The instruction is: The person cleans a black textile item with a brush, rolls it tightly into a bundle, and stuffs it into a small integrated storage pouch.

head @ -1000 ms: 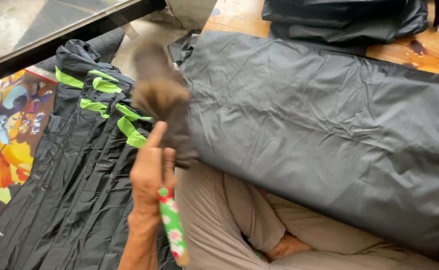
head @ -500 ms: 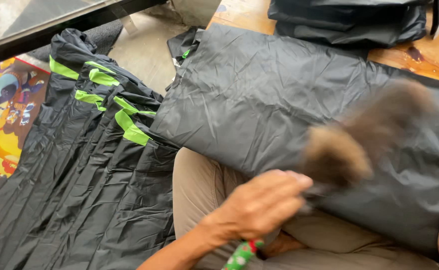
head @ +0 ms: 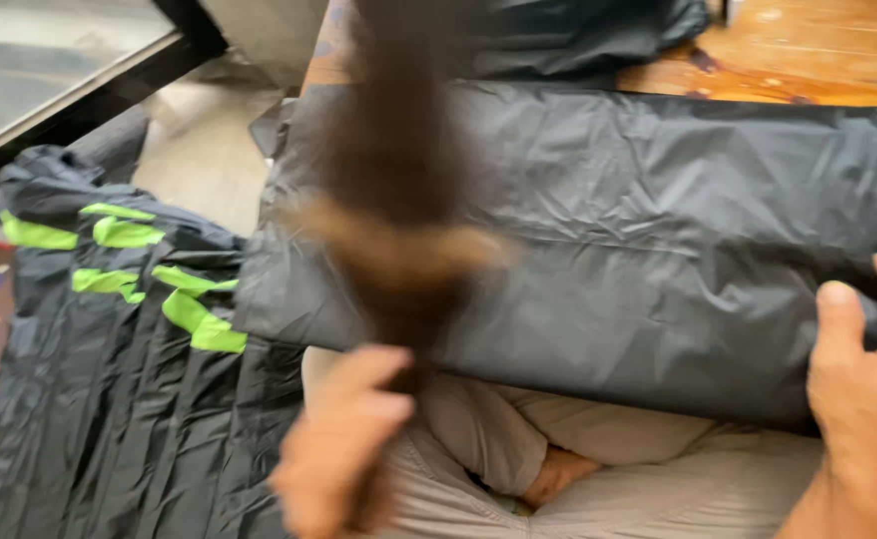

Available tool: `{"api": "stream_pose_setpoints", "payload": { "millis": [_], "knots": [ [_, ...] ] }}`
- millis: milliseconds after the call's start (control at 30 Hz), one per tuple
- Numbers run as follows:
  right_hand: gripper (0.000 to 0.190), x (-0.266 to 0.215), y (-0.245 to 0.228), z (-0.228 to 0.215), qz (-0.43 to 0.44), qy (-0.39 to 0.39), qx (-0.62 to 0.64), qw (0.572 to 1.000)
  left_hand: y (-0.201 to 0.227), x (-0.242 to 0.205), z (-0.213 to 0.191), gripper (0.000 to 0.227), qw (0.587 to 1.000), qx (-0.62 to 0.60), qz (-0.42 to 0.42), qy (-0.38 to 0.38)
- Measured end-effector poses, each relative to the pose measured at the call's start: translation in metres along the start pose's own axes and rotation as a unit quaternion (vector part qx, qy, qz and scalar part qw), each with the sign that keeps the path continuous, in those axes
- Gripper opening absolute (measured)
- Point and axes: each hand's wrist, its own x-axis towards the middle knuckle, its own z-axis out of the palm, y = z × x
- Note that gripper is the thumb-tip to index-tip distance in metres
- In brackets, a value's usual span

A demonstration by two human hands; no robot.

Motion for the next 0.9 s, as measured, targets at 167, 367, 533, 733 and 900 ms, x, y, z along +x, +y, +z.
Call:
{"api": "stream_pose_setpoints", "payload": {
  "millis": [167,367,533,733,900],
  "knots": [
    [0.035,-0.001,0.02,0.0,-0.066,0.03,-0.043,0.996,0.024,0.021,0.086,0.02,0.927,-0.094,0.194,-0.306],
    [0.037,-0.002,0.024,-0.001,-0.106,0.092,-0.129,0.982,-0.003,0.025,0.076,0.021,0.948,0.049,0.151,-0.275],
    [0.038,-0.001,0.02,0.0,-0.066,0.073,-0.082,0.992,-0.016,0.033,-0.013,0.065,0.923,0.2,-0.018,-0.329],
    [0.029,-0.004,-0.003,-0.015,-0.136,0.157,-0.105,0.973,-0.025,0.032,-0.031,0.032,0.925,0.372,0.054,-0.062],
    [0.047,-0.044,-0.104,-0.051,-0.072,0.099,0.206,0.971,0.042,0.024,0.044,0.072,0.969,0.22,-0.045,-0.105]
  ]
}}
